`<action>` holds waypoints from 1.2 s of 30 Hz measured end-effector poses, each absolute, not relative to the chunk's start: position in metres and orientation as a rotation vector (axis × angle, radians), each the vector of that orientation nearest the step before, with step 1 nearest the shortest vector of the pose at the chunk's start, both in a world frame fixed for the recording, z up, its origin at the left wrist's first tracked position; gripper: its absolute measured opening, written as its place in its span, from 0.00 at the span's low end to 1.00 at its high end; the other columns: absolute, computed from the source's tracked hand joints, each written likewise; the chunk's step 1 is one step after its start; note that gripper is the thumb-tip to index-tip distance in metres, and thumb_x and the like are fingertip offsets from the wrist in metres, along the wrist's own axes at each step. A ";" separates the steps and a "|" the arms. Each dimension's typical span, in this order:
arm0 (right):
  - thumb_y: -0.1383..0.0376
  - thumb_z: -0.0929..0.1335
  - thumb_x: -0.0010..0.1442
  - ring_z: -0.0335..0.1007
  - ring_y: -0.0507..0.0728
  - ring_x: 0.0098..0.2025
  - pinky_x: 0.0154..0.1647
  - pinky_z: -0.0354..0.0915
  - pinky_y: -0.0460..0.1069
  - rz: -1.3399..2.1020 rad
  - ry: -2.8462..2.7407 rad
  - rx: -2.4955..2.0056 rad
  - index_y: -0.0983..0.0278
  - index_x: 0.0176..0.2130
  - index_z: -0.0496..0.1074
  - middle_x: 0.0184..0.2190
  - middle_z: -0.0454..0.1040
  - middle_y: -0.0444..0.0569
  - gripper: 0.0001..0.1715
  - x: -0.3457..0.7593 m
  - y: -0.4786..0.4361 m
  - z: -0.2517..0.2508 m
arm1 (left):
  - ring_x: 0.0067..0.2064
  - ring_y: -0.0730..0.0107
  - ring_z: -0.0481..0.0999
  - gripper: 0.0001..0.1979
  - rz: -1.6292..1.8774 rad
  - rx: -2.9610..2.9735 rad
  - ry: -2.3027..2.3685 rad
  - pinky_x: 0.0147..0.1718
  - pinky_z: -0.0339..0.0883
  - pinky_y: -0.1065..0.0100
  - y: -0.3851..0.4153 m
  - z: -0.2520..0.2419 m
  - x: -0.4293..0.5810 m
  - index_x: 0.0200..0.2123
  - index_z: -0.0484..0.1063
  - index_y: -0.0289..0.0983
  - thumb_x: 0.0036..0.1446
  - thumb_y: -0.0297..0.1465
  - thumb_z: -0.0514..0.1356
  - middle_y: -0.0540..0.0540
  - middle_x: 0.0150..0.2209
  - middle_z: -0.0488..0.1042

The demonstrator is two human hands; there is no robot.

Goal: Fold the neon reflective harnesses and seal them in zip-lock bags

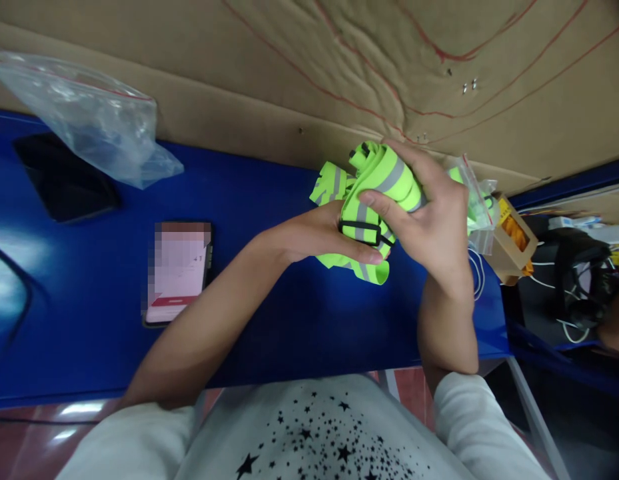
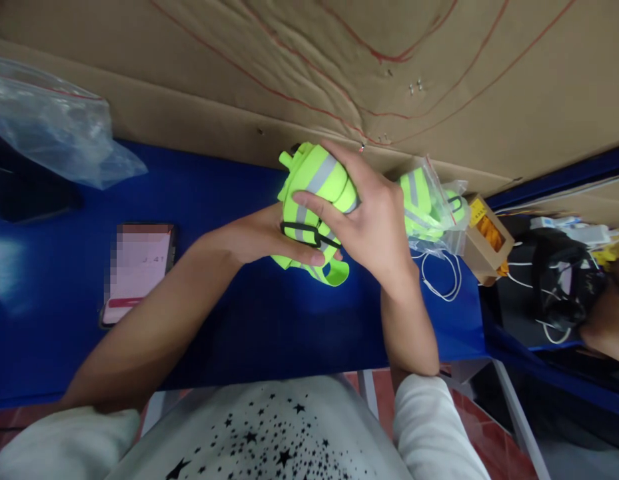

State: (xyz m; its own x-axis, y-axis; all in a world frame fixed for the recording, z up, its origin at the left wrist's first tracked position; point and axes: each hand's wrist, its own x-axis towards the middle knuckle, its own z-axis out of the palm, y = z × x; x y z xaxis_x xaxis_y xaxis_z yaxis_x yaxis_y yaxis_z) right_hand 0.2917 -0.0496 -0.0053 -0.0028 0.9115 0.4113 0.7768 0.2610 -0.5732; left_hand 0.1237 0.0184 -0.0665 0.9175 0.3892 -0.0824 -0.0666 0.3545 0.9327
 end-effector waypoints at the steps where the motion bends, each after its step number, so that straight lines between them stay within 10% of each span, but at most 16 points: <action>1: 0.54 0.75 0.63 0.74 0.63 0.63 0.68 0.69 0.61 0.257 -1.797 -1.541 0.55 0.59 0.74 0.58 0.79 0.44 0.27 0.293 -0.050 -0.005 | 0.41 0.65 0.83 0.18 0.298 1.175 0.308 0.42 0.77 0.66 0.018 -0.069 0.125 0.42 0.79 0.34 0.47 0.28 0.75 0.46 0.40 0.83; 13: 0.48 0.74 0.63 0.68 0.52 0.29 0.31 0.65 0.49 0.606 -1.798 -1.595 0.61 0.33 0.79 0.27 0.74 0.42 0.20 0.301 -0.048 -0.008 | 0.37 0.67 0.81 0.14 0.249 1.558 0.355 0.36 0.74 0.70 0.036 -0.084 0.118 0.41 0.80 0.34 0.50 0.30 0.71 0.47 0.38 0.83; 27: 0.46 0.71 0.62 0.82 0.62 0.43 0.41 0.78 0.56 1.186 -1.287 -1.442 0.53 0.41 0.77 0.41 0.83 0.46 0.16 0.322 -0.030 -0.026 | 0.35 0.68 0.79 0.11 0.296 1.546 0.299 0.34 0.72 0.72 0.025 -0.056 0.113 0.35 0.80 0.35 0.47 0.31 0.74 0.49 0.33 0.82; 36: 0.34 0.65 0.61 0.81 0.64 0.46 0.50 0.77 0.60 1.378 -1.201 -1.448 0.55 0.42 0.80 0.33 0.83 0.50 0.32 0.316 -0.014 -0.046 | 0.37 0.66 0.79 0.15 0.581 1.579 0.488 0.39 0.74 0.69 0.023 -0.053 0.116 0.37 0.81 0.36 0.45 0.34 0.75 0.50 0.35 0.83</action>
State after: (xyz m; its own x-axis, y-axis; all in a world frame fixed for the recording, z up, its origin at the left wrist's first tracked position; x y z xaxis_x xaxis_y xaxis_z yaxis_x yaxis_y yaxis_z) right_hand 0.3159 -0.0142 -0.0457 -0.0386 0.9682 -0.2473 0.1127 -0.2417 -0.9638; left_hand 0.1163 0.0226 -0.0529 0.7787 0.6224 0.0793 -0.0302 -0.0890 0.9956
